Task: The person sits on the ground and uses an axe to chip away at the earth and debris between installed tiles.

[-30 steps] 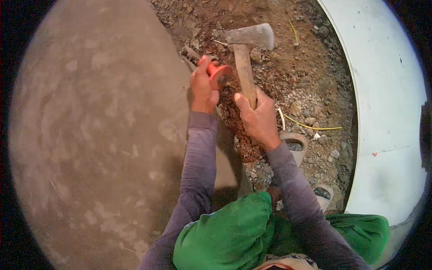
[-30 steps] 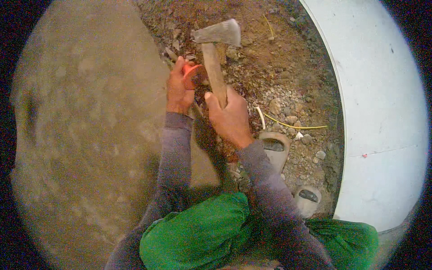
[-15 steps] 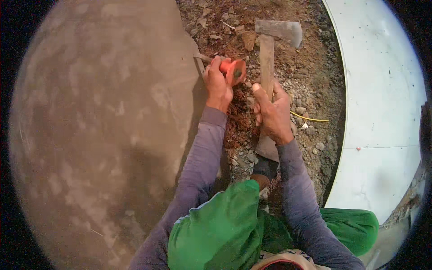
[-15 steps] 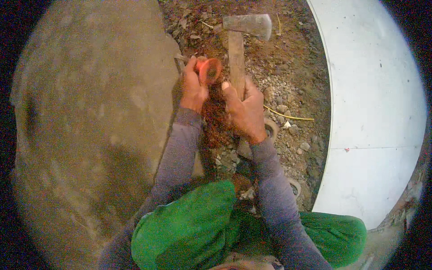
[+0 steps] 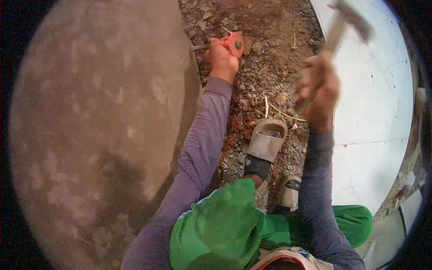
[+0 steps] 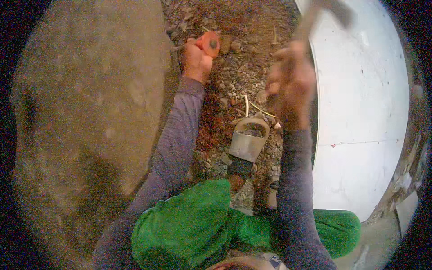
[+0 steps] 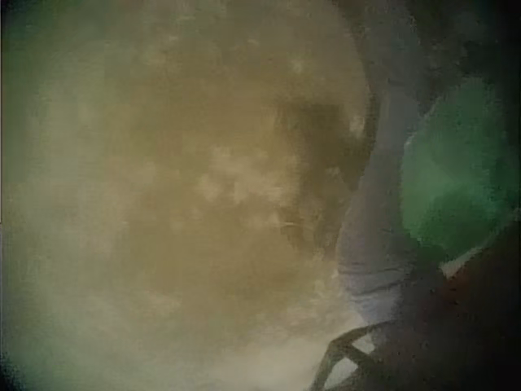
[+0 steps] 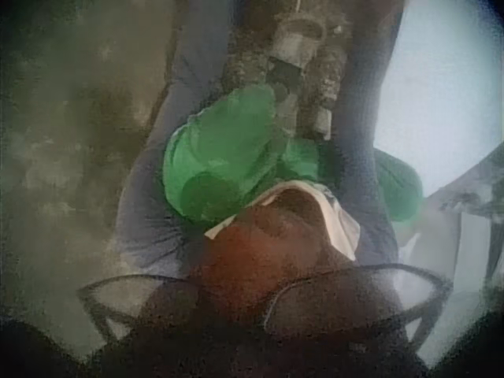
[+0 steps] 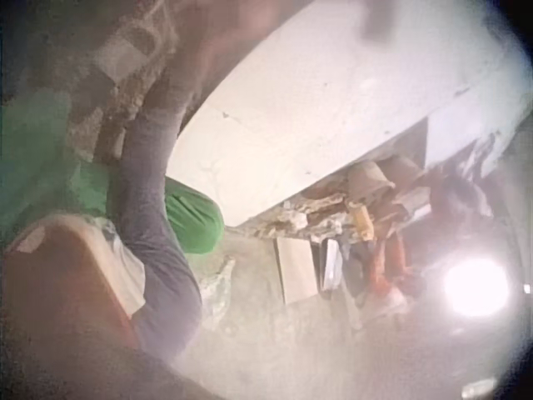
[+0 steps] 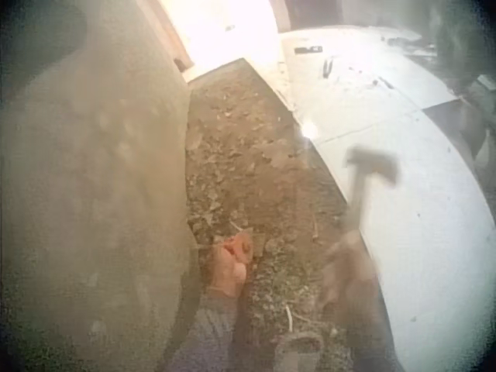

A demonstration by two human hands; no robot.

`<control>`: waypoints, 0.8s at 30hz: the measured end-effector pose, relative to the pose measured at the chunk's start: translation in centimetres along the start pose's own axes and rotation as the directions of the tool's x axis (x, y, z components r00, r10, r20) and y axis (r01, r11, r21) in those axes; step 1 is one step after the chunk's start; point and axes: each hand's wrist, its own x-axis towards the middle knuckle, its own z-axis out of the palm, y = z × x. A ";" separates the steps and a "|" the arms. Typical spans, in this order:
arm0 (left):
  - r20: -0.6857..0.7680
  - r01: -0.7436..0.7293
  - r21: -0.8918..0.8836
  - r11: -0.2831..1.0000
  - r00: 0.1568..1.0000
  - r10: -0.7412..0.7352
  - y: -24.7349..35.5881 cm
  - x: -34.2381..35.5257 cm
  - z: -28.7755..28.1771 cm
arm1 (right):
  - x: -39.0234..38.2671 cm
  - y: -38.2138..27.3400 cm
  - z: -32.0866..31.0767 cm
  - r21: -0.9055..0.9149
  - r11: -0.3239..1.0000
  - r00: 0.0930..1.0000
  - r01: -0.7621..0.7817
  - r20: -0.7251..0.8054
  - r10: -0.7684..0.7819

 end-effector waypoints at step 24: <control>0.038 -0.016 -0.113 0.993 0.999 0.020 2.0 -0.4 3.7 | -1.8 9.8 6.6 -0.321 0.911 0.965 0.261 0.092 -0.244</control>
